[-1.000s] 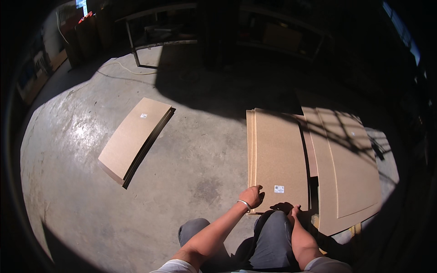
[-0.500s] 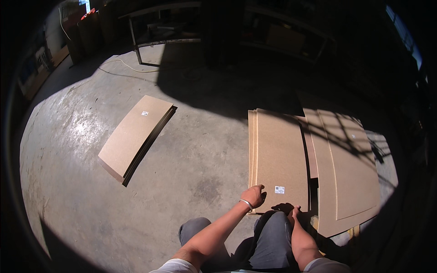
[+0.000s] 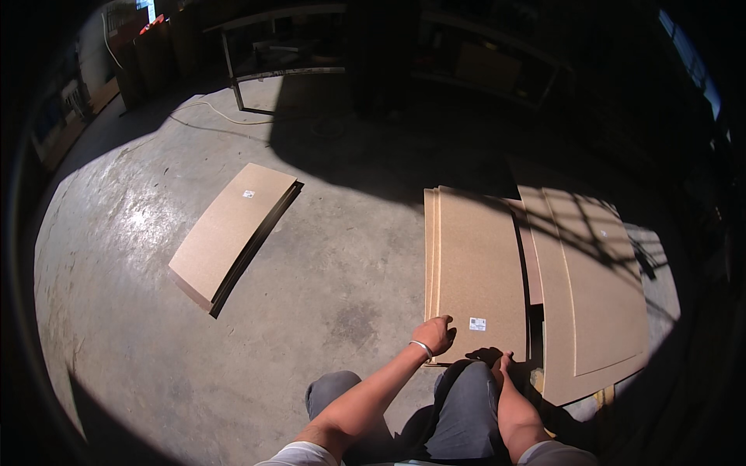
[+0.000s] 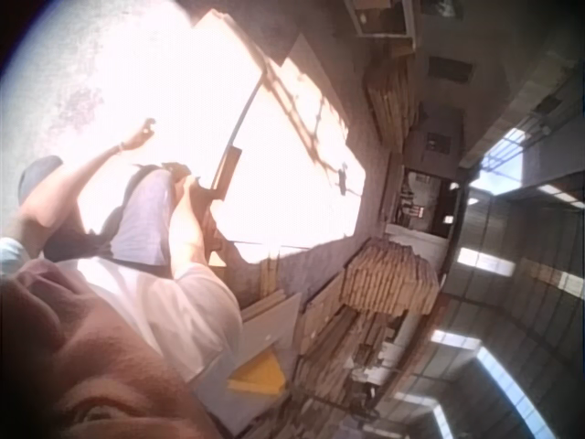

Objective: The person picks up flat boards from a table and the floor, aligns them, and stacks them into neat piles. The person moves between the table and the floor, handling the boards by hand and arranging them into organized stacks.

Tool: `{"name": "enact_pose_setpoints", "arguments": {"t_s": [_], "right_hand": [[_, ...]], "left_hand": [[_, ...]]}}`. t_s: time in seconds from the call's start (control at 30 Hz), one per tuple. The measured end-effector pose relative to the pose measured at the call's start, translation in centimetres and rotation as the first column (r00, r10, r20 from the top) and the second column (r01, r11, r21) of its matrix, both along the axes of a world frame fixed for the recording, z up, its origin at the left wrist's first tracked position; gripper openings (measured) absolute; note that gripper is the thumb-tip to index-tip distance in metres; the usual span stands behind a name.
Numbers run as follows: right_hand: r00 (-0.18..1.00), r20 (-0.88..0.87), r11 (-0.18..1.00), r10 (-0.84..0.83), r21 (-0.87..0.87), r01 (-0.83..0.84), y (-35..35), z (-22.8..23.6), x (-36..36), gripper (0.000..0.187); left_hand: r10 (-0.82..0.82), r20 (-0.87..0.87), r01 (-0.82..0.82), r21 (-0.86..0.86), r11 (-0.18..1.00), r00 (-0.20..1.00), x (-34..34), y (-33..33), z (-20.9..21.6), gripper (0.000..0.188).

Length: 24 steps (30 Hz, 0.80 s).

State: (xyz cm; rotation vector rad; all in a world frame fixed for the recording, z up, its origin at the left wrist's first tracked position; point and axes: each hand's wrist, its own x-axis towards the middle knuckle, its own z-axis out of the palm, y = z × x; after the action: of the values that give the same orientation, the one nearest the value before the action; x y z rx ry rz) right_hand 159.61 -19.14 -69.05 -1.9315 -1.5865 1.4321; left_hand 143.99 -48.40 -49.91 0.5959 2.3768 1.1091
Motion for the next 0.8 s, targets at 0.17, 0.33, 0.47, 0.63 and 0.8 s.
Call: {"name": "enact_pose_setpoints", "arguments": {"t_s": [0.17,0.33,0.47,0.63,0.8], "right_hand": [[1.000,0.001,1.000,0.010,-0.003,-0.010,-0.07,-0.10,0.02,0.060],[1.000,-0.002,1.000,0.009,-0.004,-0.009,-0.09,-0.22,0.02,0.059],[1.000,-0.004,1.000,0.009,-0.004,-0.009,-0.07,-0.30,0.00,0.059],[1.000,-0.005,1.000,0.011,-0.005,-0.011,-0.14,-0.39,-0.05,0.059],[1.000,-0.013,1.000,0.008,-0.001,-0.008,-0.16,-0.42,-0.06,0.059]], "left_hand": [[0.009,-0.010,-0.009,0.001,1.000,1.000,0.17,0.05,0.02,0.041],[0.001,-0.014,-0.001,0.003,1.000,1.000,0.28,0.22,0.01,0.041],[-0.001,-0.007,0.001,0.009,1.000,1.000,0.35,0.35,-0.04,0.042],[0.005,-0.002,-0.005,0.016,1.000,1.000,0.45,0.47,-0.13,0.043],[0.003,-0.001,-0.003,-0.008,1.000,1.000,0.48,0.65,-0.09,0.044]]}}
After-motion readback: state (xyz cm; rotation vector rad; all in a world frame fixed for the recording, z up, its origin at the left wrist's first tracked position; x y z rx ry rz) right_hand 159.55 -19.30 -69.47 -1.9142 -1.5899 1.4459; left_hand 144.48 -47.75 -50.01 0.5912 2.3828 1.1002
